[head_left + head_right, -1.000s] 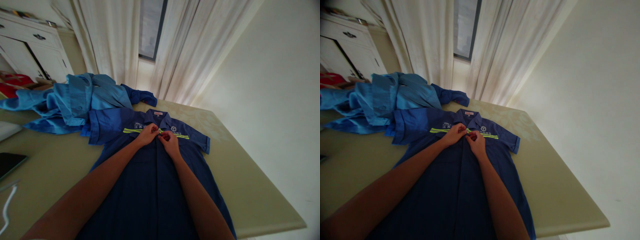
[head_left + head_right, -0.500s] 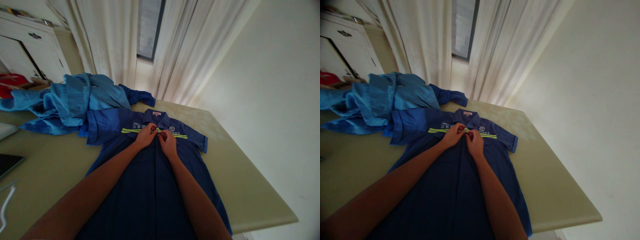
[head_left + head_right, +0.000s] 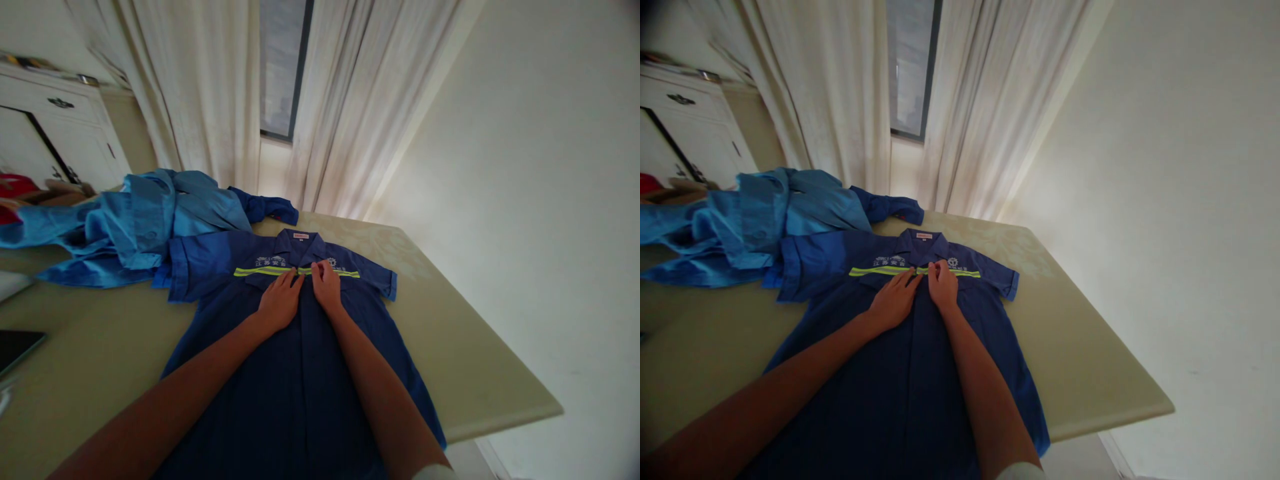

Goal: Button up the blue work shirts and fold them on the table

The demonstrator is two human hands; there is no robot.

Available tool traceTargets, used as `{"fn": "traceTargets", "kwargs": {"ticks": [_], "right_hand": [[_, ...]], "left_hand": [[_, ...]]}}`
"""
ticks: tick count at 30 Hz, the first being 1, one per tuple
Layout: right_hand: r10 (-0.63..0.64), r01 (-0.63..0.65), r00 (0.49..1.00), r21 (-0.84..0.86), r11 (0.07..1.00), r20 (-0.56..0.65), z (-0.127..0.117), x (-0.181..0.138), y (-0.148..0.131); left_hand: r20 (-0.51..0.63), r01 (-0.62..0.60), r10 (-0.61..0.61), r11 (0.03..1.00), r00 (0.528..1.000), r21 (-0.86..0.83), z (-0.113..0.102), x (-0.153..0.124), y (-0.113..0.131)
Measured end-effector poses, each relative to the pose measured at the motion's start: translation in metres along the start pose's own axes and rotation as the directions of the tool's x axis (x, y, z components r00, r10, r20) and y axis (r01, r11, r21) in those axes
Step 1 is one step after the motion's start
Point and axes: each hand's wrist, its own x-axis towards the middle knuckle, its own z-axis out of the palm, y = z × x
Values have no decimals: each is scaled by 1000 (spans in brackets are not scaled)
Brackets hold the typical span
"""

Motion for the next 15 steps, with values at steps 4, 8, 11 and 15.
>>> {"fn": "traceTargets", "kwargs": {"ticks": [4, 8, 11, 15], "right_hand": [[-7, 9, 999, -51, 999, 31, 0, 8, -4], [29, -14, 995, -159, 987, 95, -6, 5, -21], [39, 16, 975, -244, 970, 218, -13, -13, -38], [50, 68, 952, -368, 927, 301, -25, -44, -48]], "left_hand": [[24, 27, -29, 997, 999, 71, -1, -14, -11], [128, 12, -23, 996, 991, 89, -3, -2, -29], [162, -32, 16, 995, 987, 98, -3, 16, -41], [122, -67, 59, 996, 991, 65, 2, 30, -52]]}}
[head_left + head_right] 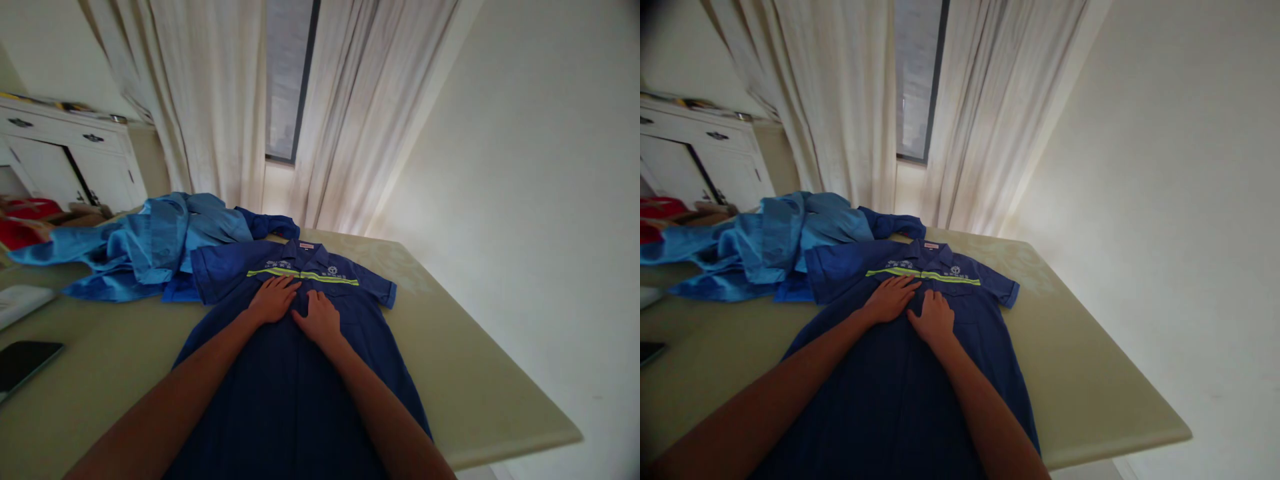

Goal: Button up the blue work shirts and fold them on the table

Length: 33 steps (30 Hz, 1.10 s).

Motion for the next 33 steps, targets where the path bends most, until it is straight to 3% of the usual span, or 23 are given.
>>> {"fn": "traceTargets", "kwargs": {"ticks": [4, 8, 11, 13, 20, 24, 27, 33], "right_hand": [[-39, 40, 999, 48, 998, -23, 0, -12, 14], [-15, 29, 999, 372, 928, -42, 2, -3, 37], [18, -12, 1000, 536, 844, -5, 3, 3, 49], [26, -18, 1000, 574, 819, -6, 3, 5, 52], [4, 60, 995, 619, 783, -102, 7, 1, 41], [-25, 103, 986, 482, 870, -165, 13, -1, 31], [-31, 100, 985, 422, 901, -168, 16, -2, 29], [24, 41, 995, 643, 765, -92, 21, 5, 42]], "left_hand": [[-80, -11, 7, 999, 997, -49, 2, -1, -3], [-153, -135, 118, 985, 981, -106, -8, -9, 5], [-101, -292, 279, 946, 955, -140, -18, -13, 12], [-62, -318, 312, 938, 948, -140, -21, -13, 17], [-38, -131, 131, 991, 991, -3, -15, -13, 40], [-71, -91, 93, 996, 993, 26, -9, -20, 46], [-83, -98, 93, 993, 992, -61, -9, -24, 45], [-114, -95, 84, 991, 990, -93, -13, -21, 45]]}}
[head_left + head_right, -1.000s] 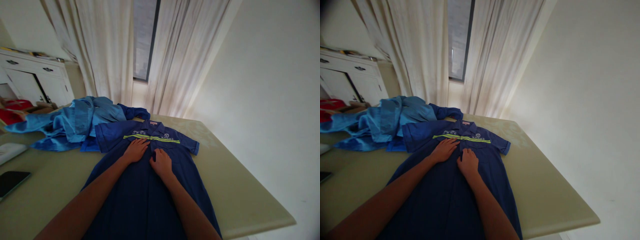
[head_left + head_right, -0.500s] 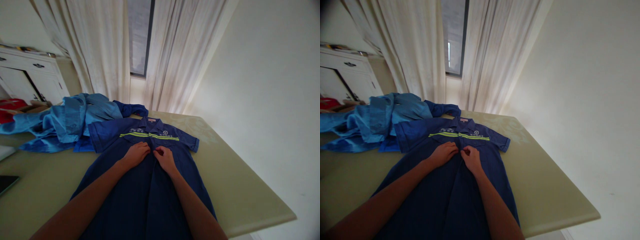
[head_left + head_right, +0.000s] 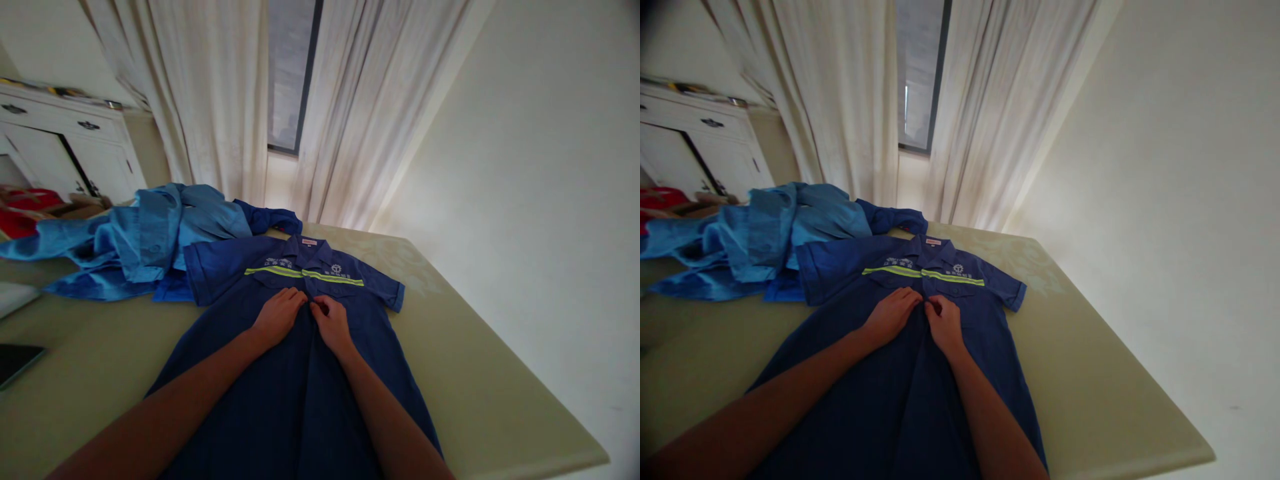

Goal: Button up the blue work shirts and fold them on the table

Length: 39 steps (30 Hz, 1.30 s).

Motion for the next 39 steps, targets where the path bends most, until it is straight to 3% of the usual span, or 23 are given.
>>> {"fn": "traceTargets", "kwargs": {"ticks": [6, 12, 17, 21, 28, 39], "right_hand": [[17, -17, 1000, 63, 998, -2, -1, 3, 10], [8, -9, 1000, 93, 996, 20, -4, 2, 6], [-10, -2, 995, 117, 993, 102, -9, 2, 1], [16, -27, 997, 143, 989, 76, -9, 0, 0], [-31, 33, 998, -48, 998, 49, -6, 1, 6], [-23, 22, 1000, -129, 991, -4, -4, -2, 0]], "left_hand": [[-24, -42, 41, 997, 999, -57, 3, 1, -2], [-28, -13, 8, 985, 1000, -174, 0, 0, -1], [-14, -10, 8, 990, 1000, -140, 0, -1, -1], [-3, -46, 46, 992, 999, -119, 3, -1, -2], [14, -32, 34, 992, 999, -126, 2, -1, -2], [-4, -36, 36, 993, 999, -111, 1, -1, -1]]}}
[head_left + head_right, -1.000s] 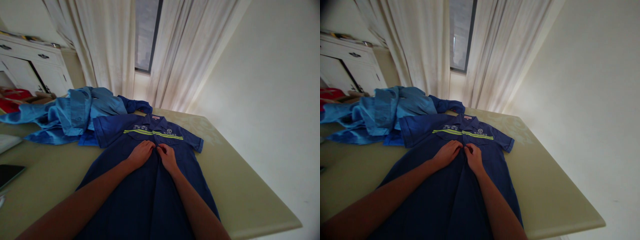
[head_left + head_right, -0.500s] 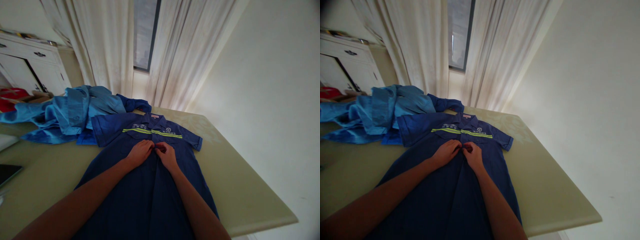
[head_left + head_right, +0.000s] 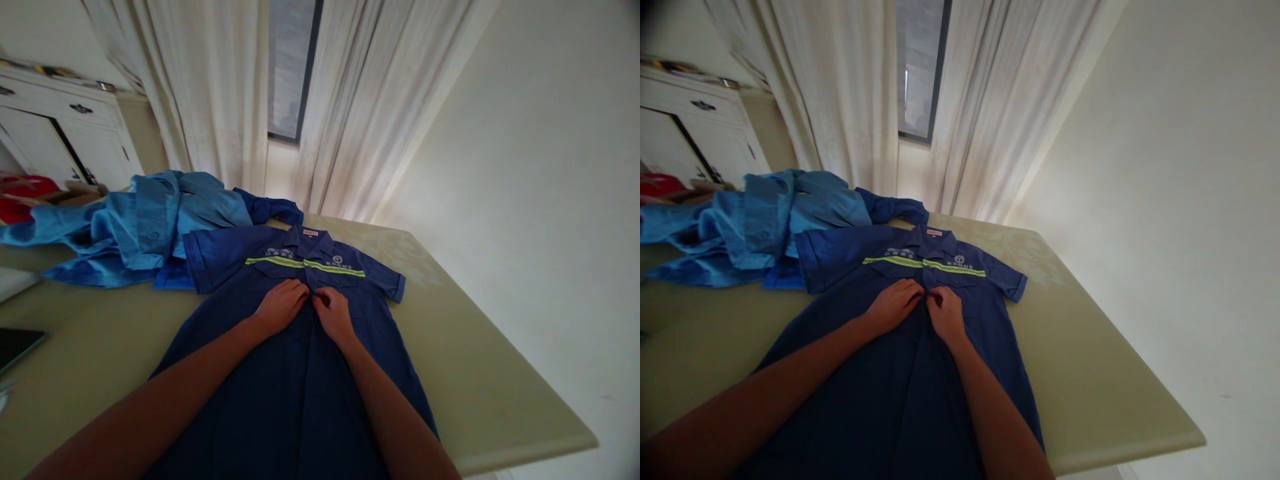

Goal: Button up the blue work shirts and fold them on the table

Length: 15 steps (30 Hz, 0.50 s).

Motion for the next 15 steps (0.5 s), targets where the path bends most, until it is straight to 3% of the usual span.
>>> {"fn": "traceTargets", "kwargs": {"ticks": [9, 15], "right_hand": [[139, -144, 990, 341, 929, 39, -9, 12, 9], [156, -174, 985, 425, 889, 76, -11, 16, 14]], "left_hand": [[28, 11, -12, 1000, 1000, 21, -4, 0, 4], [0, 35, -35, 999, 999, -37, -3, 0, 0]]}}
